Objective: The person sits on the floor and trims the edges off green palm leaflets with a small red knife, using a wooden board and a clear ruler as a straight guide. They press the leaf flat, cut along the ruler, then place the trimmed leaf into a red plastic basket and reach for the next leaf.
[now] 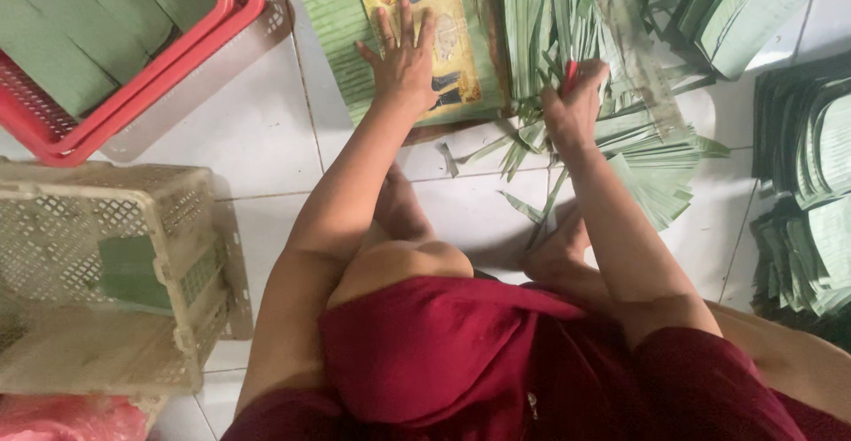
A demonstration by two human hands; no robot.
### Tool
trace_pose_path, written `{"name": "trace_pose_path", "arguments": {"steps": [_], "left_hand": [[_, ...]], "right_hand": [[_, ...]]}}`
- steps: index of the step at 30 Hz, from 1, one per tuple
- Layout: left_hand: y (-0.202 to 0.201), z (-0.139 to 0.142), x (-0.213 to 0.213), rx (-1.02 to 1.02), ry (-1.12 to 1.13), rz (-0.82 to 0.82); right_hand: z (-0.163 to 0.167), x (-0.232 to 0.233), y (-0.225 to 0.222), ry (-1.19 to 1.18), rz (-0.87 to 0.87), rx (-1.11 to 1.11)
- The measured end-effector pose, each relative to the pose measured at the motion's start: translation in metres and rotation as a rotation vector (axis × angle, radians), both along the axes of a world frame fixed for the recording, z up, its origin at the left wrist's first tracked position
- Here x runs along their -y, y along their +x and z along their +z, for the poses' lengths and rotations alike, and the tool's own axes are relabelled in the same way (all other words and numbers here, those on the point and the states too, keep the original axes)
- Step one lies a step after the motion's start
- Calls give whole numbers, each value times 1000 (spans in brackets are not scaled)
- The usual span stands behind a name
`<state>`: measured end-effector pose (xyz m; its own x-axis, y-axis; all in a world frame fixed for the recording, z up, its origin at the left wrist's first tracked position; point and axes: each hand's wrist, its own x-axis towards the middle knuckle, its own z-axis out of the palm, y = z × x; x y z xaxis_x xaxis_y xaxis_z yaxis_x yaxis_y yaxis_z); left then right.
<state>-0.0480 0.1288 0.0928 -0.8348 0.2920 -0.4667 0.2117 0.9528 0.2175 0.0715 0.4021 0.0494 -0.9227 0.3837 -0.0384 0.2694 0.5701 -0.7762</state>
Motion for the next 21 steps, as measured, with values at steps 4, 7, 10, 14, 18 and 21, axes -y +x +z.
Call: {"name": "trace_pose_path", "arguments": {"steps": [4,7,10,14,18,21], "left_hand": [[-4,10,-4,-46,-56,-41],[-2,22,-4,80,-56,-23],[-3,31,-8,85,-92,-22],[-3,37,-10,90,-112,-26],[-2,36,-9,83,-109,-17],[-1,35,-8,64,-107,-22]], "right_hand": [[29,30,-66,-111,87,216],[38,70,-99,-265,110,326],[34,89,-111,-67,257,139],[16,100,-114,78,264,213],[5,104,-113,138,289,195],[6,104,-113,119,314,179]]}}
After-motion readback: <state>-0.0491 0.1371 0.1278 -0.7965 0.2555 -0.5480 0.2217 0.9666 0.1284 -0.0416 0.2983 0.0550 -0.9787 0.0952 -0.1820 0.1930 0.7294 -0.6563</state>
